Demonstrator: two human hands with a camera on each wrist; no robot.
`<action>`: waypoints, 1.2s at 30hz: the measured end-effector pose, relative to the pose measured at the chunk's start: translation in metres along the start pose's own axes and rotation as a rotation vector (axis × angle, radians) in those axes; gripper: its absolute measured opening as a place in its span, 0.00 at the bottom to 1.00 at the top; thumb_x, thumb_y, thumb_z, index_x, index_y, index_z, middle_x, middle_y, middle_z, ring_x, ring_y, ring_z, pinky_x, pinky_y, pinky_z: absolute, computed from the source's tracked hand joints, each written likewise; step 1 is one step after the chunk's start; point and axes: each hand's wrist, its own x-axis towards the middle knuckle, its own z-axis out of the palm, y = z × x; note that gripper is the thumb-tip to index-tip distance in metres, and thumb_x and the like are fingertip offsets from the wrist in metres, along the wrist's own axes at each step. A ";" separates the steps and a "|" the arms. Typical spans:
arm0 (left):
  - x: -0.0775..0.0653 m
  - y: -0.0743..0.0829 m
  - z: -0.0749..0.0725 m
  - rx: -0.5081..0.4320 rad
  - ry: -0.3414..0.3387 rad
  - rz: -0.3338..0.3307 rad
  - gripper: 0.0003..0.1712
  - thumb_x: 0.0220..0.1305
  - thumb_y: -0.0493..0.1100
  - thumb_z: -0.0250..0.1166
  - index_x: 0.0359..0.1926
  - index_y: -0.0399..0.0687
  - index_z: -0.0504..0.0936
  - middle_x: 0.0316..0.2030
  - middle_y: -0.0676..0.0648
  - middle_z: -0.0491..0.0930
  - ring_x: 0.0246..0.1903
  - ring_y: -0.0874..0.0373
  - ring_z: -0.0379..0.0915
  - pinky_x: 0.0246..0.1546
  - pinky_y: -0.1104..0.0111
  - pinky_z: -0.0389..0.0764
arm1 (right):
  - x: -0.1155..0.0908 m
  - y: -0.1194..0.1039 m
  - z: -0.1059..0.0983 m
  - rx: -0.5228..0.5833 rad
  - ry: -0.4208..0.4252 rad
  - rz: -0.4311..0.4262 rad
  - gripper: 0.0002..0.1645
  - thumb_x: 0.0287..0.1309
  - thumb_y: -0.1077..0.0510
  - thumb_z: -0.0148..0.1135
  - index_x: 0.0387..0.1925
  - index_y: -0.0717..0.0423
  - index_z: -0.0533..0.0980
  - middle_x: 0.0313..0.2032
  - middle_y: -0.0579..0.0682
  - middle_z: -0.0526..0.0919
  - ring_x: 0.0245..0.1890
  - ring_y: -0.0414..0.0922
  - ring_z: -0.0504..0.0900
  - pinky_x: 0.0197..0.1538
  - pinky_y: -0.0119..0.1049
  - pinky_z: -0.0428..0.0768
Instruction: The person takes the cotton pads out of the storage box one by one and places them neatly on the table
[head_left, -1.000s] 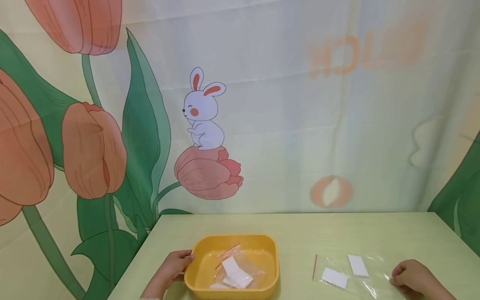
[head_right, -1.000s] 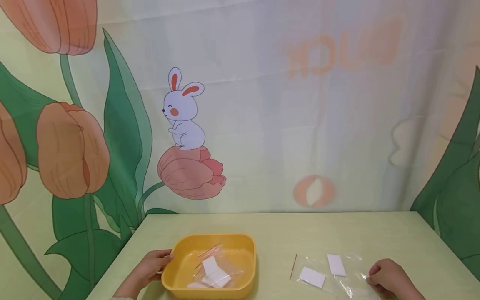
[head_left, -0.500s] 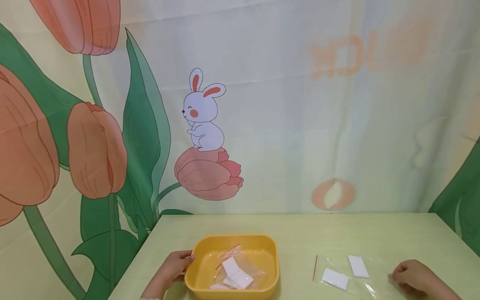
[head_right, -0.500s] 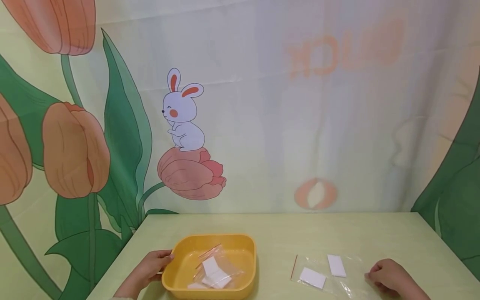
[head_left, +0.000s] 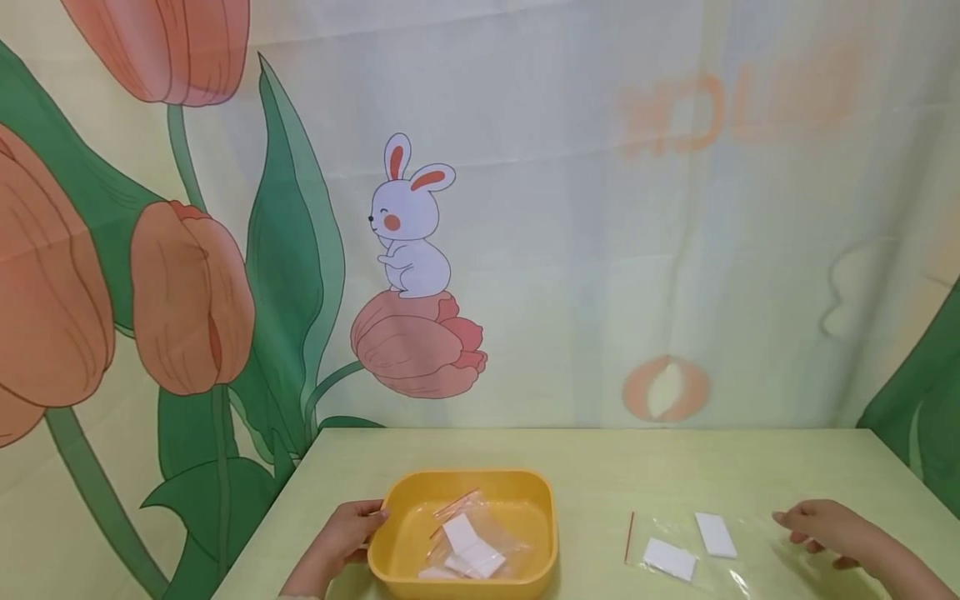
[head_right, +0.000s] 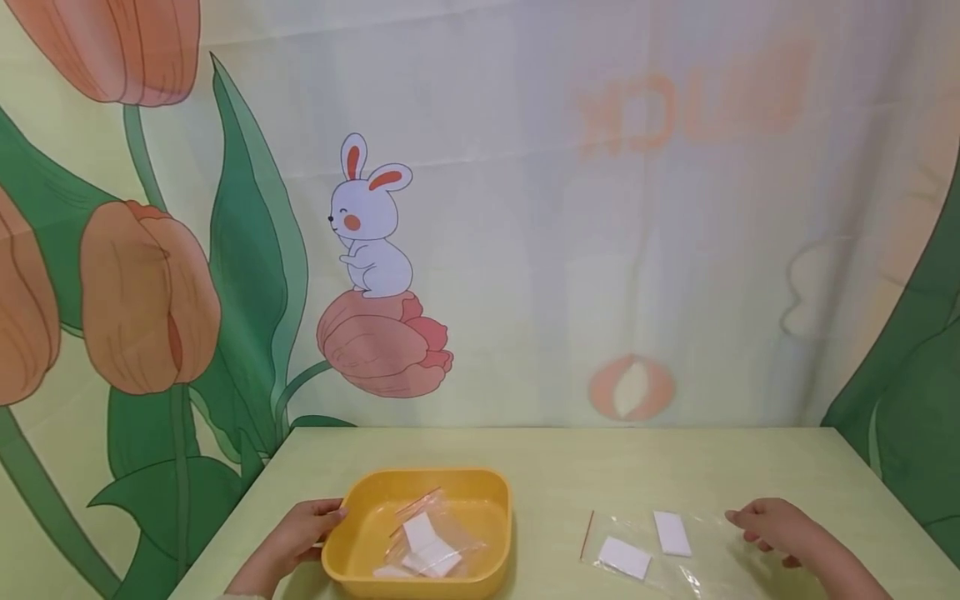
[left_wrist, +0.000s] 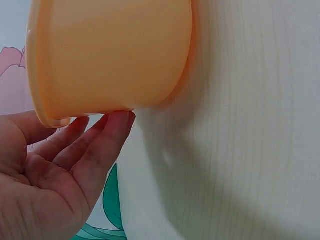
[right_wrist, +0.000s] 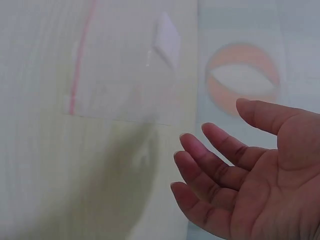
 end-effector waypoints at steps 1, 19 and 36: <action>0.000 0.000 0.000 0.000 0.002 0.002 0.26 0.78 0.41 0.55 0.69 0.27 0.69 0.56 0.31 0.82 0.39 0.56 0.83 0.41 0.62 0.90 | -0.002 -0.003 -0.002 0.000 -0.004 -0.010 0.36 0.77 0.40 0.49 0.54 0.74 0.73 0.46 0.64 0.83 0.45 0.50 0.79 0.42 0.44 0.81; -0.001 -0.003 -0.002 0.010 -0.009 0.034 0.27 0.78 0.41 0.55 0.69 0.25 0.69 0.54 0.32 0.83 0.37 0.58 0.82 0.38 0.65 0.90 | -0.010 -0.066 -0.021 0.008 0.014 -0.235 0.34 0.78 0.42 0.48 0.59 0.72 0.72 0.51 0.60 0.83 0.50 0.51 0.84 0.46 0.47 0.85; -0.002 0.002 -0.002 0.016 -0.012 0.015 0.27 0.78 0.41 0.56 0.68 0.25 0.69 0.56 0.30 0.81 0.40 0.55 0.83 0.41 0.61 0.91 | -0.002 -0.152 -0.014 0.031 -0.002 -0.391 0.24 0.76 0.49 0.53 0.55 0.67 0.75 0.48 0.59 0.84 0.46 0.47 0.85 0.43 0.39 0.85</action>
